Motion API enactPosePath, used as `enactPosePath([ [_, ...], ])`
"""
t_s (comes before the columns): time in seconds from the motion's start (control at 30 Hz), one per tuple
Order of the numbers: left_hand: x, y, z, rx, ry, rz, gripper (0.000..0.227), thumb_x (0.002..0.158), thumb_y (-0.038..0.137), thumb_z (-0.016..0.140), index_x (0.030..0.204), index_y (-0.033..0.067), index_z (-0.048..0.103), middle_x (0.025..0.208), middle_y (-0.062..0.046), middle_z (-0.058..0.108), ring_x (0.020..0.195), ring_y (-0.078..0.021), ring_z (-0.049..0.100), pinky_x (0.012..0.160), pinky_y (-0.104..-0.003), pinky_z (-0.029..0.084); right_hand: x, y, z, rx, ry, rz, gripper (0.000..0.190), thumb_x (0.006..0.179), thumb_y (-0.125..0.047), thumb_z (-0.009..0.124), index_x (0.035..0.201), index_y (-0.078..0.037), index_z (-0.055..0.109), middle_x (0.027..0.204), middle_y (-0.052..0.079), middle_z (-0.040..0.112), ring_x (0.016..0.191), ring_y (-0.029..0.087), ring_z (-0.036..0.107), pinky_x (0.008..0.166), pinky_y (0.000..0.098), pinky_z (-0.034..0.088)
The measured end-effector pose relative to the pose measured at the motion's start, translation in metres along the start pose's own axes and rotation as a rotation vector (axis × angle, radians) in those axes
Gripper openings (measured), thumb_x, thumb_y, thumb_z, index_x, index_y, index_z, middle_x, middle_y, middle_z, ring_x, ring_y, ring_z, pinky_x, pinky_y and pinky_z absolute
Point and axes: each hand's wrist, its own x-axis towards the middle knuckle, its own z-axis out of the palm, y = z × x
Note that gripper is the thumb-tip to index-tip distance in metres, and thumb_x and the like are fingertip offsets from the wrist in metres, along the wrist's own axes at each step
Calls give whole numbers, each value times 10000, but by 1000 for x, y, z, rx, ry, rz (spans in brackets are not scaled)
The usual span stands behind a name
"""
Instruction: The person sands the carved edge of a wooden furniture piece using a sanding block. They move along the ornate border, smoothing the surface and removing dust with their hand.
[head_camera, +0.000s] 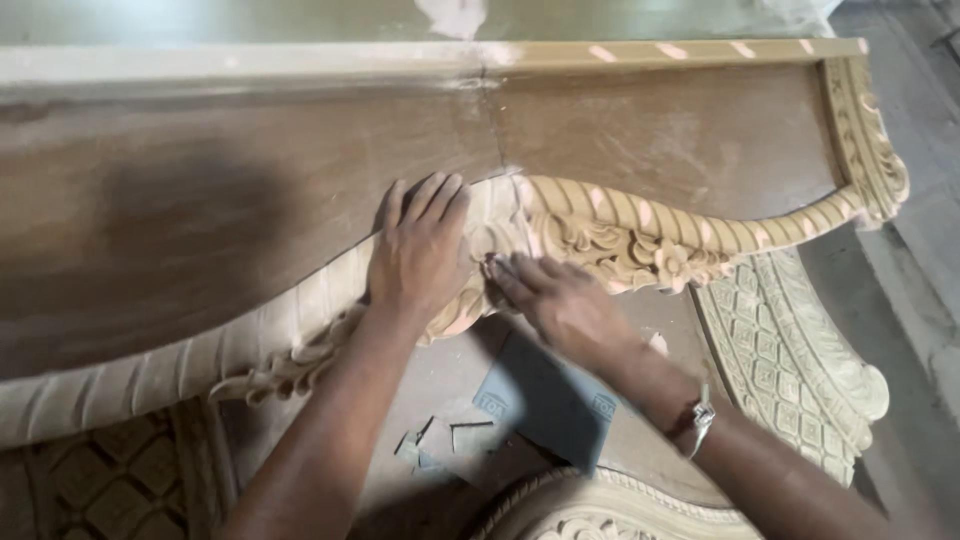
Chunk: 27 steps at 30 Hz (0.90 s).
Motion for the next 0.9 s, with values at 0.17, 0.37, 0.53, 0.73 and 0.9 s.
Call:
enactPosePath([
  [0.17,0,4,-3,11,9,5,534,848,206,658,1354,48,598,1451,-122,584,1397,-260,468,1192,-542,267,7,4,-6,-153,-165,29,525,929,-289,634,1425,-131,564,1289,92,632,1060,267,638,903,398,553],
  [0.37,0,0,-6,-34,-23,-4,572,817,240,684,1342,34,588,1448,-134,574,1393,-279,473,1191,-535,268,6,2,4,-178,-308,61,554,994,-187,600,1537,-118,511,1285,112,654,1039,250,621,912,382,537],
  [0.53,0,0,-8,-56,-19,0,518,847,209,673,1338,58,601,1446,-127,579,1388,-273,481,1202,-520,277,-7,14,16,-186,-80,23,621,892,-226,651,1468,-26,534,1311,157,649,996,262,618,909,398,527],
  [0.73,-1,3,-9,-78,0,-4,494,831,191,678,1302,58,612,1419,-125,595,1380,-274,493,1195,-519,292,-3,8,9,-162,-106,48,586,886,-149,690,1460,-117,582,1309,74,662,1026,257,623,884,378,530],
  [0.9,2,2,-9,-89,36,4,499,825,189,690,1303,69,613,1412,-116,606,1376,-271,503,1198,-509,304,2,-9,-5,16,-28,89,680,816,-33,610,1490,-109,573,1308,65,663,1026,247,643,925,366,553],
])
